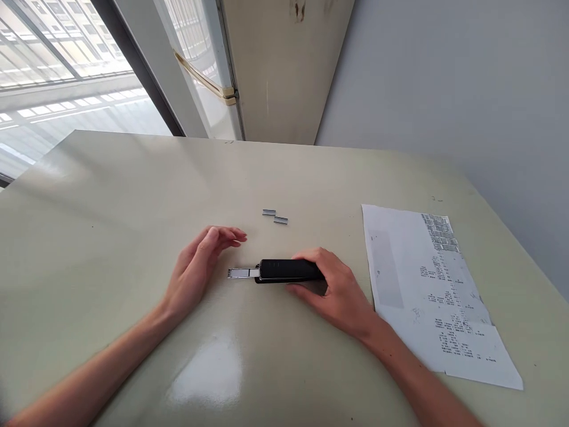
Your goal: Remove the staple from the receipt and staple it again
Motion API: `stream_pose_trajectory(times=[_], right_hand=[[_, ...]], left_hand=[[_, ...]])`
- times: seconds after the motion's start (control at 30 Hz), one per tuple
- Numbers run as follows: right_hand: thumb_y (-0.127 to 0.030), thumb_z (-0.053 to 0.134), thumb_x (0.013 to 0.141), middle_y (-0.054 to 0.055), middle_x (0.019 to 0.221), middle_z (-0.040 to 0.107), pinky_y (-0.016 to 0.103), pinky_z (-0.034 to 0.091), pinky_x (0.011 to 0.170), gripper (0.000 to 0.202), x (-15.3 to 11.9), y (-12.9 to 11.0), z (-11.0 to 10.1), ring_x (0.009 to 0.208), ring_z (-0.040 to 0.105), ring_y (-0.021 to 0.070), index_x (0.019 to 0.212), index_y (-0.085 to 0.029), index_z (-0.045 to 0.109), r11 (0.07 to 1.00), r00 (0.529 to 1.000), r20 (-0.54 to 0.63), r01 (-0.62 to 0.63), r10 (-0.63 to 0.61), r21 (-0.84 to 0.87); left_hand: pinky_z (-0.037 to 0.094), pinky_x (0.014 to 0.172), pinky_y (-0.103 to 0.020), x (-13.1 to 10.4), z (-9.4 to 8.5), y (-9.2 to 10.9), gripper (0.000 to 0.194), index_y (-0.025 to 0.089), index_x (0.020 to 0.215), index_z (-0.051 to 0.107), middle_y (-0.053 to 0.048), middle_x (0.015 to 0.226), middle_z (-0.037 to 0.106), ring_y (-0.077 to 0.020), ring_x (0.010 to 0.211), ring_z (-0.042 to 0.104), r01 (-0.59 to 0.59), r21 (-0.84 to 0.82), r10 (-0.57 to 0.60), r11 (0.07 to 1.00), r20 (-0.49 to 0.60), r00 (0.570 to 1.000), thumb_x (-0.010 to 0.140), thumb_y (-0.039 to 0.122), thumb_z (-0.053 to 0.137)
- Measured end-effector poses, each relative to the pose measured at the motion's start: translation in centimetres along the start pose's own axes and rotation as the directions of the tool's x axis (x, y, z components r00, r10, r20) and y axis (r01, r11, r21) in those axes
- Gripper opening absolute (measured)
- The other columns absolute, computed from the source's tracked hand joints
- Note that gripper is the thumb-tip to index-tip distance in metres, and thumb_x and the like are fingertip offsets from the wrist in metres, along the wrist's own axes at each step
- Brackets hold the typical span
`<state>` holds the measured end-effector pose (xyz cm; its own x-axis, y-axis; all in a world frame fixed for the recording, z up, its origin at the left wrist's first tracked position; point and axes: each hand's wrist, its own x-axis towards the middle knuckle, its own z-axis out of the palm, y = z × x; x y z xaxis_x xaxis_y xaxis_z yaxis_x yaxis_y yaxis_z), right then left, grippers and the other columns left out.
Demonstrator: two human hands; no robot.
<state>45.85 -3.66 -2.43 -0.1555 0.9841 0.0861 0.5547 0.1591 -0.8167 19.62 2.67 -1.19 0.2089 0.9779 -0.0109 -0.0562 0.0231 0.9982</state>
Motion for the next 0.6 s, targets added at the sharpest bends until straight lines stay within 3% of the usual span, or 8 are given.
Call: stream_pose_trajectory(times=[0.07, 0.17, 0.3, 0.43, 0.6], right_hand=[[-0.049, 0.074, 0.093, 0.002, 0.108, 0.074, 0.034, 0.051, 0.077, 0.026, -0.1, -0.4, 0.0, 0.092, 0.066, 0.0228, 0.11, -0.03, 0.068, 0.999, 0.999, -0.008, -0.044, 0.043, -0.024], [-0.058, 0.074, 0.09, 0.002, 0.093, 0.073, 0.032, 0.048, 0.067, 0.034, -0.2, -1.7, -0.2, 0.079, 0.063, 0.0214, 0.106, -0.029, 0.069, 0.963, 0.965, 0.036, -0.261, 0.259, 0.072], [-0.066, 0.075, 0.086, 0.002, 0.093, 0.071, 0.031, 0.049, 0.072, 0.048, -0.1, -3.7, 0.0, 0.084, 0.063, 0.0218, 0.113, -0.027, 0.07, 0.818, 0.862, 0.196, -0.506, 0.468, 0.272], [-0.067, 0.077, 0.084, 0.002, 0.097, 0.069, 0.028, 0.051, 0.073, 0.055, 0.6, -5.2, 0.9, 0.081, 0.065, 0.0182, 0.116, -0.023, 0.07, 0.599, 0.749, 0.446, -0.661, 0.491, 0.452], [-0.061, 0.079, 0.087, 0.001, 0.087, 0.065, 0.024, 0.054, 0.067, 0.048, 0.9, -6.3, 1.7, 0.073, 0.061, 0.0138, 0.11, -0.019, 0.075, 0.46, 0.687, 0.539, -0.727, 0.488, 0.51]], left_hand=[[0.048, 0.109, -0.04, 0.1, 0.1, -0.3, 0.039, 0.019, 0.098, 0.073, -0.01, 0.117, 0.074, -0.0268, 0.118, 0.066, 0.068, -0.142, -0.057, 0.988, 0.08, 0.995, 0.106, 0.052, 0.054], [0.052, 0.104, -0.038, 0.1, 0.4, -0.5, 0.035, 0.017, 0.096, 0.076, -0.011, 0.11, 0.076, -0.0259, 0.113, 0.069, 0.189, -0.401, -0.133, 0.896, 0.163, 0.978, 0.103, 0.047, 0.062], [0.058, 0.096, -0.035, -0.4, 0.7, -0.4, 0.027, 0.014, 0.091, 0.075, -0.01, 0.1, 0.075, -0.0222, 0.098, 0.073, 0.391, -0.721, -0.276, 0.573, 0.279, 0.92, 0.103, 0.034, 0.061], [0.061, 0.087, -0.031, -0.5, 0.4, 0.0, 0.033, 0.009, 0.09, 0.072, -0.01, 0.09, 0.07, -0.02, 0.087, 0.073, 0.421, -0.84, -0.375, 0.343, 0.288, 0.881, 0.107, 0.027, 0.051], [0.062, 0.08, -0.03, -0.1, -0.3, 0.4, 0.031, 0.01, 0.089, 0.068, -0.009, 0.085, 0.067, -0.0187, 0.08, 0.072, 0.38, -0.893, -0.469, 0.239, 0.237, 0.851, 0.108, 0.022, 0.046]])
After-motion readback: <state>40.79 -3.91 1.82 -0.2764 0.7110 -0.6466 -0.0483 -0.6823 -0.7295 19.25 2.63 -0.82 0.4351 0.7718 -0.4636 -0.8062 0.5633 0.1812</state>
